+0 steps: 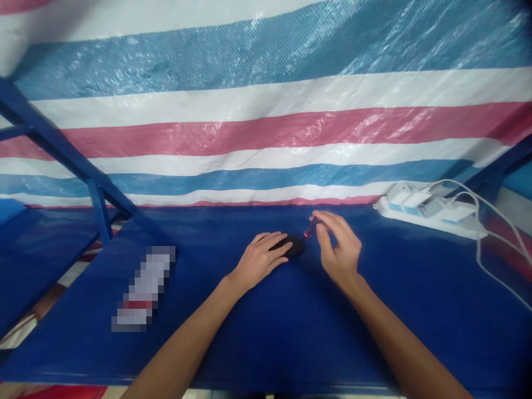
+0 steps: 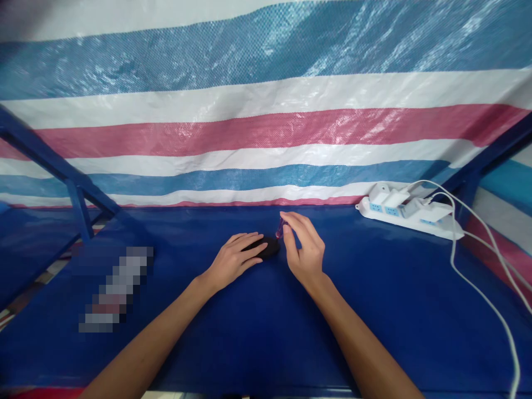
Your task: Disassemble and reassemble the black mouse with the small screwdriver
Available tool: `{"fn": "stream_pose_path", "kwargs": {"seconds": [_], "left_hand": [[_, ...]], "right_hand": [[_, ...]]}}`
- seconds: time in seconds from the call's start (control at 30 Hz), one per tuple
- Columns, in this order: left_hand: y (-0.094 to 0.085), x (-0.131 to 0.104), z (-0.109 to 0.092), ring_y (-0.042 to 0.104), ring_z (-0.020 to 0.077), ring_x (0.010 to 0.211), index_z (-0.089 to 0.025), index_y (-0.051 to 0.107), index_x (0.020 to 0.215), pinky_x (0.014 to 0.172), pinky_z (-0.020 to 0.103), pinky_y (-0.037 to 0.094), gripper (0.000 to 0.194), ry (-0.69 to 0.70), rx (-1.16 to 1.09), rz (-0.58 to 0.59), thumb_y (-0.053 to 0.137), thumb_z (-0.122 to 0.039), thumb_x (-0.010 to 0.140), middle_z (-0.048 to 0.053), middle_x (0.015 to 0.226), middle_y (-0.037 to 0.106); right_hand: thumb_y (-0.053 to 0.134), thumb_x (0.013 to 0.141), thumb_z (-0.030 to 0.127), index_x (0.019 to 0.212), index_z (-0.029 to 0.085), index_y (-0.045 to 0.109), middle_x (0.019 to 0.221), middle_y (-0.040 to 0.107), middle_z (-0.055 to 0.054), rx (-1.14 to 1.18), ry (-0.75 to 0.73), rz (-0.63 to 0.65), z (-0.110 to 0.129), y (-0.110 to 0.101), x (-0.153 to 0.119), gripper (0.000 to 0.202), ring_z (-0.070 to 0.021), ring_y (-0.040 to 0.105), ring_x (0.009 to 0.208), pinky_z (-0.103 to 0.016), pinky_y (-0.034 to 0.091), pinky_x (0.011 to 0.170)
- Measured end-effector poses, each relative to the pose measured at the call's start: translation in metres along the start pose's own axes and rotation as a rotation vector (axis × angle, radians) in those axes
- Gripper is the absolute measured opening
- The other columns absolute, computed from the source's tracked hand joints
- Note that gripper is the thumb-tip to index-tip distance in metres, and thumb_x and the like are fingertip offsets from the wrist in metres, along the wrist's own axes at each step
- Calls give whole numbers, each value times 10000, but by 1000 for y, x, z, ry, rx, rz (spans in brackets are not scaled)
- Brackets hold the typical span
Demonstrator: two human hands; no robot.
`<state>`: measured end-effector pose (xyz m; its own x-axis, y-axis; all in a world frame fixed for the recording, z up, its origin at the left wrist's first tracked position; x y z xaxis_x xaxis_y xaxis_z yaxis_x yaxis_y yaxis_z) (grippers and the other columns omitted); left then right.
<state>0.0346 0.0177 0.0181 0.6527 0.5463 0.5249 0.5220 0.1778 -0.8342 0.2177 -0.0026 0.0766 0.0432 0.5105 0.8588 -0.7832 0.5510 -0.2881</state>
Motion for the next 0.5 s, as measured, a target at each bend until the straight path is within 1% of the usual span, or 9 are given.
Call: {"fn": "stream_pose_path", "kwargs": {"seconds": [0.07, 0.13, 0.2, 0.27, 0.33, 0.43, 0.5], "left_hand": [[1, 0, 0, 532, 226, 1285, -235, 594, 1274, 1070, 439, 434, 333, 0, 2, 4, 531, -352, 969, 71, 1359, 586], [1, 0, 0, 532, 227, 1285, -238, 590, 1279, 1070, 441, 434, 335, 0, 3, 8, 528, -351, 970, 71, 1363, 583], [1, -1, 0, 535, 227, 1282, -240, 592, 1276, 1070, 442, 434, 332, -1, 3, 8, 527, -352, 971, 70, 1364, 582], [2, -1, 0, 533, 224, 1284, -240, 596, 1270, 1074, 438, 430, 326, -2, 4, 10, 527, -352, 971, 67, 1369, 579], [2, -1, 0, 529, 222, 1289, -240, 595, 1271, 1078, 436, 426, 327, -4, 6, 12, 525, -352, 972, 63, 1373, 576], [1, -1, -1, 532, 222, 1286, -243, 596, 1270, 1075, 440, 429, 325, -6, 3, 9, 519, -354, 974, 63, 1368, 580], [1, -1, -1, 535, 222, 1283, -243, 599, 1266, 1073, 441, 432, 325, -8, 1, 8, 520, -360, 973, 65, 1365, 583]], "right_hand": [[558, 874, 76, 1187, 214, 628, 1057, 698, -81, 25, 34, -22, -3, 1, -2, 350, -200, 679, 936, -384, 580, 827], [598, 859, 102, 1158, 215, 625, 1035, 685, -75, 46, 72, -61, -7, 1, -4, 320, -188, 678, 879, -362, 597, 764], [616, 853, 127, 1117, 212, 632, 1014, 670, -74, 54, 89, -78, -9, 1, -5, 278, -190, 668, 881, -346, 603, 720], [586, 872, 136, 1116, 212, 635, 1032, 673, -81, 43, 86, -54, -8, 1, -4, 261, -206, 666, 944, -352, 602, 737], [531, 898, 126, 1164, 215, 623, 1085, 686, -86, 33, 91, -24, -7, 1, -3, 295, -211, 673, 983, -371, 594, 795], [494, 910, 104, 1201, 219, 616, 1109, 704, -79, 27, 86, -7, -5, 0, -3, 336, -205, 687, 982, -389, 571, 867], [500, 905, 101, 1182, 214, 633, 1076, 710, -78, 22, 66, -10, -4, -1, -2, 327, -206, 683, 975, -388, 568, 861]]}}
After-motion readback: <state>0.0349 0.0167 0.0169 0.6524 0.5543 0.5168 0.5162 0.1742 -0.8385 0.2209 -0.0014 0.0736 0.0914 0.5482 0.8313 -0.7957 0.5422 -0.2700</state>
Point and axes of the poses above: each hand's wrist, its own x-axis towards the middle knuckle, its own y-axis out of the palm, z = x × y, the point moved 4 cm from there along x, towards the middle knuckle
